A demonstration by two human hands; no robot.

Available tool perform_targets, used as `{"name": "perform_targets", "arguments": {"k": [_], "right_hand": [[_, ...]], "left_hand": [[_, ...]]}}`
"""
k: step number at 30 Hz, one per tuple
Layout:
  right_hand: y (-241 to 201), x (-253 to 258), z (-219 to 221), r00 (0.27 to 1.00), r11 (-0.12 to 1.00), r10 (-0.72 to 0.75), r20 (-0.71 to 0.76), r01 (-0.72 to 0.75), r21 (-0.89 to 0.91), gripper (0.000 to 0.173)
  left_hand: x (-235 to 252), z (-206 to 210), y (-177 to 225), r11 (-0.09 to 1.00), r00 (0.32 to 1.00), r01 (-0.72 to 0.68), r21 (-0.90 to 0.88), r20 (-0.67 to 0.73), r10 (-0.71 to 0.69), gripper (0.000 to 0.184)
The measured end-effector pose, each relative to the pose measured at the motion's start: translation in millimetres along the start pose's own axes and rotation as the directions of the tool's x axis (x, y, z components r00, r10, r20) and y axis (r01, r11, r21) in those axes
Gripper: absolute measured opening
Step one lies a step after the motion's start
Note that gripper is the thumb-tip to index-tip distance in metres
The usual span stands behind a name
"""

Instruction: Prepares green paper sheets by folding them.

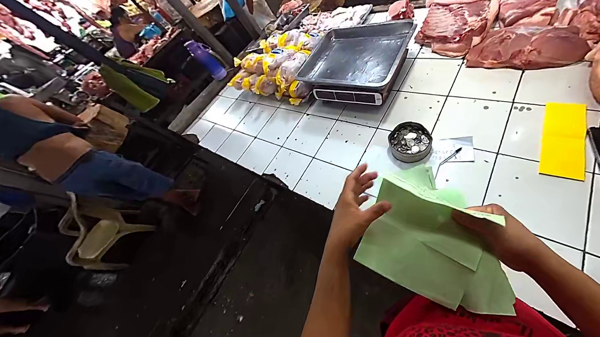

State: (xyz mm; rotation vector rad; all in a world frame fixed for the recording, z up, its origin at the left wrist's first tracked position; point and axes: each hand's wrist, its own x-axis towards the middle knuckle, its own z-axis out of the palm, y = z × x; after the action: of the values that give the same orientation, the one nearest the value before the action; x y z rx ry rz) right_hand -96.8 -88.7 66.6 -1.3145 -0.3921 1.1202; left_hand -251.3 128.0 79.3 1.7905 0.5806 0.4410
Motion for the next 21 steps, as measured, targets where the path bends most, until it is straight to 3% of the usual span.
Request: {"name": "perform_targets", "arguments": {"k": [2, 4, 5, 7, 9, 12, 14, 16, 19, 21], "right_hand": [[-0.3, 2.5, -2.7, 0.998, 0.998, -0.057, -0.011, 0.056, -0.04, 0.027], [-0.7, 3.1, -6.9, 0.992, 0.991, -0.111, -0.054, 0.107, -0.079, 0.019], [-0.7, 3.1, -9.3, 0.986, 0.985, -0.141, -0.087, 0.131, -0.109, 0.015], [0.6, 1.6, -18.1, 0.968, 0.961, -0.21, -0.139, 0.179, -0.211, 0.005], [5.6, -0.5, -28.4, 0.935, 0.891, -0.317, -0.157, 0.236, -0.388, 0.015], [14.2, -4.0, -37.3, 0.855, 0.615, -0.518, -0.025, 0.352, -0.706, 0.024], [20.1, -3.8, -38.7, 0.794, 0.376, -0.588, 0.156, 0.439, -0.816, 0.025], [22.9, -1.2, -35.1, 0.733, 0.209, -0.595, 0.328, 0.536, -0.818, 0.027], [21.2, 2.3, -26.6, 0.655, 0.1, -0.636, 0.408, 0.594, -0.798, 0.026], [17.6, 1.8, -26.4, 0.624, 0.074, -0.702, 0.343, 0.543, -0.836, 0.023]], "left_hand": [[23.5, 14.9, 11.6, 0.992, 0.998, 0.001, -0.127, 0.055, 0.007, 0.061], [39.8, 24.1, 19.8, 0.973, 0.999, 0.032, -0.23, 0.035, -0.024, 0.017], [47.4, 23.2, 20.6, 0.977, 1.0, 0.031, -0.213, 0.006, -0.031, 0.009], [63.5, 11.5, 15.2, 1.0, 0.982, -0.031, 0.005, -0.184, 0.031, 0.008], [76.7, -7.7, 8.4, 0.926, 0.881, -0.046, 0.375, -0.421, 0.215, 0.023], [89.0, -30.7, 11.5, 0.744, 0.739, 0.022, 0.667, -0.513, 0.438, 0.031], [97.1, -30.8, 14.8, 0.664, 0.705, -0.078, 0.743, -0.43, 0.564, 0.026], [103.8, -18.2, 15.8, 0.642, 0.762, -0.304, 0.704, -0.225, 0.607, 0.021], [105.5, 26.5, 10.4, 0.731, 0.822, -0.557, 0.395, 0.137, 0.552, 0.025], [96.3, 59.2, 11.5, 0.81, 0.812, -0.559, 0.175, 0.315, 0.492, 0.022]]}}
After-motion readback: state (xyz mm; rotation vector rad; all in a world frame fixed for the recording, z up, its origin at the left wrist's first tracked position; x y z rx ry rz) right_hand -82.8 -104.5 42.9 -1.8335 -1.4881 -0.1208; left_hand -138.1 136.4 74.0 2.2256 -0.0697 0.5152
